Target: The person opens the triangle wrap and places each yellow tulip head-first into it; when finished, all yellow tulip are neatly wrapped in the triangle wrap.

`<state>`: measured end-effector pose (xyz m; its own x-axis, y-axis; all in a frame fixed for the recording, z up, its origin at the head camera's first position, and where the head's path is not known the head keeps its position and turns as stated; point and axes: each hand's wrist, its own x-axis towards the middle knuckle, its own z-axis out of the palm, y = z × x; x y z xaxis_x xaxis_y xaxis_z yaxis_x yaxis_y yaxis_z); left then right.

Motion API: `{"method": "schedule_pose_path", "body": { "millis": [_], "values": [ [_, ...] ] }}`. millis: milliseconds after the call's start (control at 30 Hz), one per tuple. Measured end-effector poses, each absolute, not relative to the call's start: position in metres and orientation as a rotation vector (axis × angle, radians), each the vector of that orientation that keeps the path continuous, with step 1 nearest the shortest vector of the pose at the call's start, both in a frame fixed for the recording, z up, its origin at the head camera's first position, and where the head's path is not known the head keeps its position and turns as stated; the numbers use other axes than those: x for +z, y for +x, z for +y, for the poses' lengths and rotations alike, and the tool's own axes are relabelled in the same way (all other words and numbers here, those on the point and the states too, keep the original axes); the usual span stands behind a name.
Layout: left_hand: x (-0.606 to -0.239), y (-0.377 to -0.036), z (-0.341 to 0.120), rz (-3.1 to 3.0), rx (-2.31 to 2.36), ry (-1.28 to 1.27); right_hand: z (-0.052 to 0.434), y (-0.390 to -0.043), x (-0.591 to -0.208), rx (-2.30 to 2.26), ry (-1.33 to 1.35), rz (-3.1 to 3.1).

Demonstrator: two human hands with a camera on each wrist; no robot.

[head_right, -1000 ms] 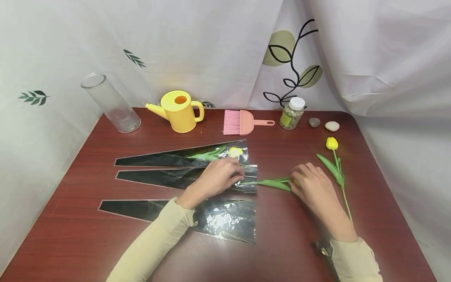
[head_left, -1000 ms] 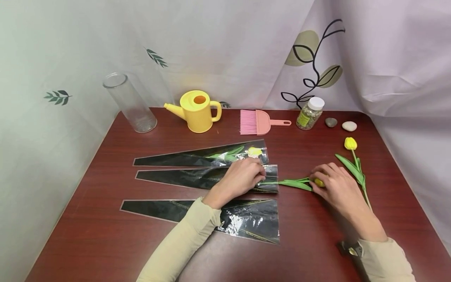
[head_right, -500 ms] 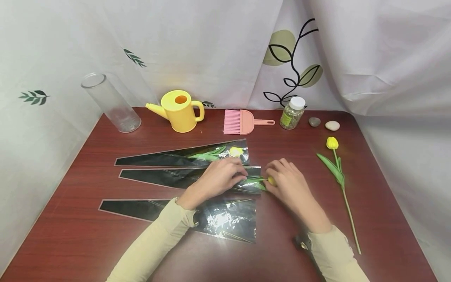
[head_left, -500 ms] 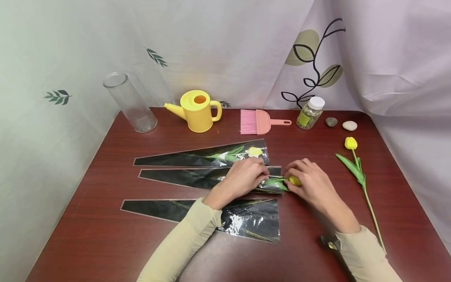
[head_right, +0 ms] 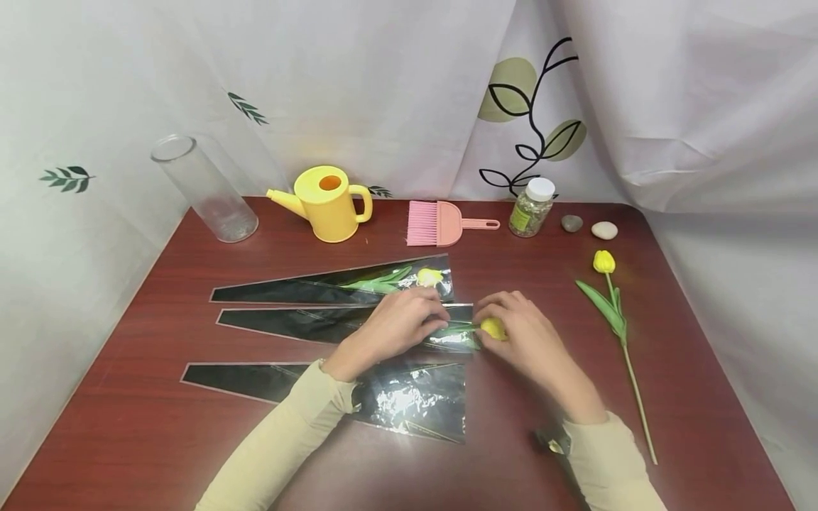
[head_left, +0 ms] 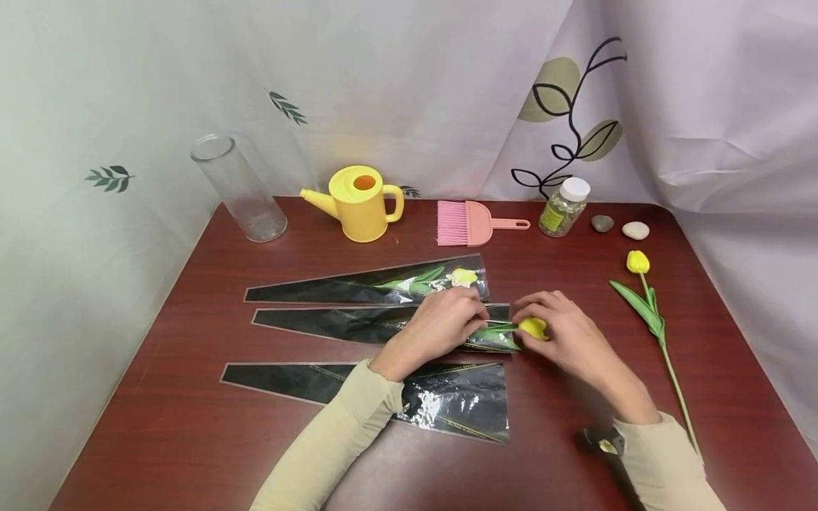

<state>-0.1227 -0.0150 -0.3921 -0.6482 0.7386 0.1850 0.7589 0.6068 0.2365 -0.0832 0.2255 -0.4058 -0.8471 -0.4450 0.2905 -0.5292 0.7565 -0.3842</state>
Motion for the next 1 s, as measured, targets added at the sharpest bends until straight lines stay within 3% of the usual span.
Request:
{"method": "schedule_pose_path", "body": {
  "millis": [233, 567, 1000],
  "values": [
    [-0.393, -0.123, -0.017, -2.74, -0.478, -1.288, 0.257, -0.075, -0.4, 0.947, 0.555, -2.917],
    [-0.394, -0.121, -0.017, -2.744, -0.474, -1.273, 0.268, -0.076, -0.419, 0.866, 0.667, -2.911],
    [-0.393, -0.122, -0.016, -2.737, -0.472, -1.278, 0.258, -0.078, -0.417, 0.963, 0.633, -2.865]
  ]
}}
